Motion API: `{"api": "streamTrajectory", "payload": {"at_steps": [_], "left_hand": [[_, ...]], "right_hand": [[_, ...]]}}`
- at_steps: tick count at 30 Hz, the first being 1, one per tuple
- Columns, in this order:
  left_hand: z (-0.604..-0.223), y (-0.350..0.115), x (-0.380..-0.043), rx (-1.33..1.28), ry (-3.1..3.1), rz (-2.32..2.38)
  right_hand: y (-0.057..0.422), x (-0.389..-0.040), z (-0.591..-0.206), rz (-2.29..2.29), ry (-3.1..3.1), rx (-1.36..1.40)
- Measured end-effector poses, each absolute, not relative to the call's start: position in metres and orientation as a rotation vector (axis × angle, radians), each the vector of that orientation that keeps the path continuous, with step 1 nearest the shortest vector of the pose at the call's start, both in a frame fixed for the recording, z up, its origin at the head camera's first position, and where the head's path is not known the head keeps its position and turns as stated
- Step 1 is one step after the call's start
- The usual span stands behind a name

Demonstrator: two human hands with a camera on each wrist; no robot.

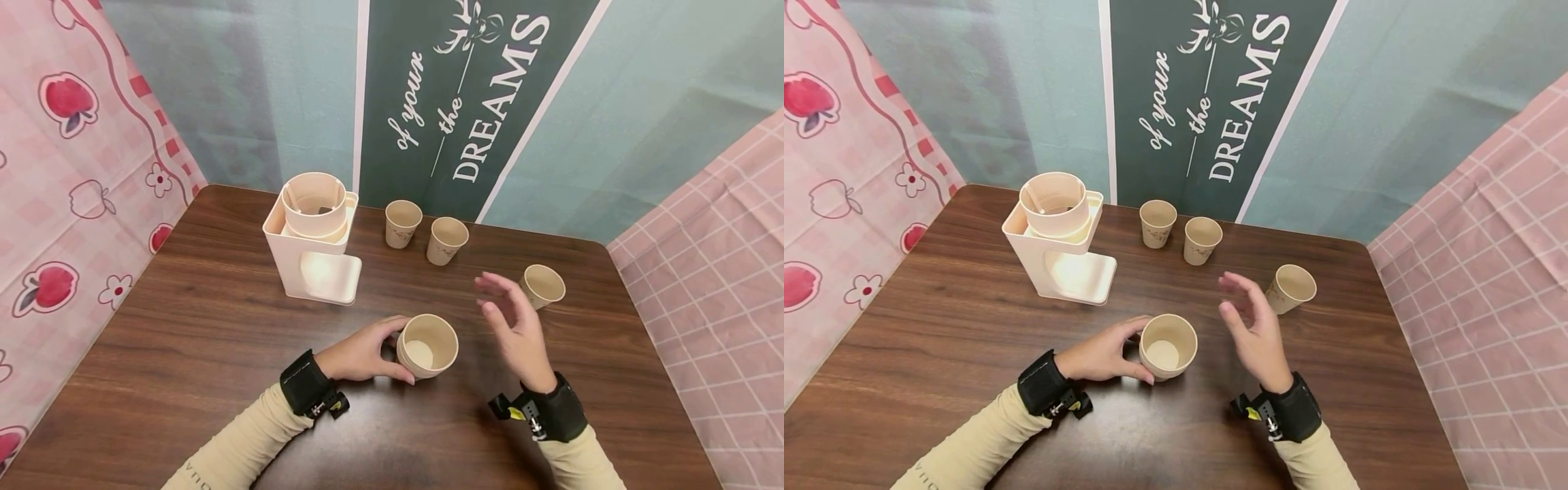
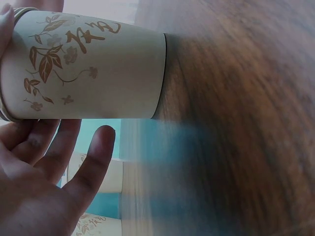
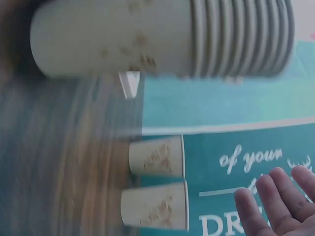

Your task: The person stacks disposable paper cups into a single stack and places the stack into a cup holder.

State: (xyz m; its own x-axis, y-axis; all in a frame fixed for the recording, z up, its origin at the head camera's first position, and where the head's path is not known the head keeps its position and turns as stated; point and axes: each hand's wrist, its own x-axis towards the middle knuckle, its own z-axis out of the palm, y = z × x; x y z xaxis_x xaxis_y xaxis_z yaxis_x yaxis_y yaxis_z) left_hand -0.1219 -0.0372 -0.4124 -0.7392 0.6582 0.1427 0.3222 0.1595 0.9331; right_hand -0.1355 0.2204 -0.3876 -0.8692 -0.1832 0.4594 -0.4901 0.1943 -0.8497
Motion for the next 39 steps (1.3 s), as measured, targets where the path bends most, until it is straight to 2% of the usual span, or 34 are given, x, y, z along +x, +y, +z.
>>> {"api": "streamTrajectory", "payload": {"at_steps": [11, 18, 24, 30, 39], "left_hand": [[-0.414, -0.037, -0.122, 0.943, 2.135, 1.622], [-0.446, -0.034, -0.133, 0.967, 2.148, 1.621], [-0.449, -0.036, -0.134, 1.009, 2.153, 1.623], [-0.449, -0.036, -0.133, 0.994, 2.135, 1.631], [-0.449, -0.035, -0.133, 0.978, 2.130, 1.629]], "right_hand": [[0.250, -0.155, -0.381, 1.606, -2.164, 0.398], [0.275, -0.169, -0.383, 1.657, -1.932, 0.317], [0.295, -0.184, -0.392, 1.678, -1.728, 0.184], [0.308, -0.186, -0.399, 1.629, -1.738, -0.030], [0.311, -0.182, -0.402, 1.503, -1.935, -0.133]]}}
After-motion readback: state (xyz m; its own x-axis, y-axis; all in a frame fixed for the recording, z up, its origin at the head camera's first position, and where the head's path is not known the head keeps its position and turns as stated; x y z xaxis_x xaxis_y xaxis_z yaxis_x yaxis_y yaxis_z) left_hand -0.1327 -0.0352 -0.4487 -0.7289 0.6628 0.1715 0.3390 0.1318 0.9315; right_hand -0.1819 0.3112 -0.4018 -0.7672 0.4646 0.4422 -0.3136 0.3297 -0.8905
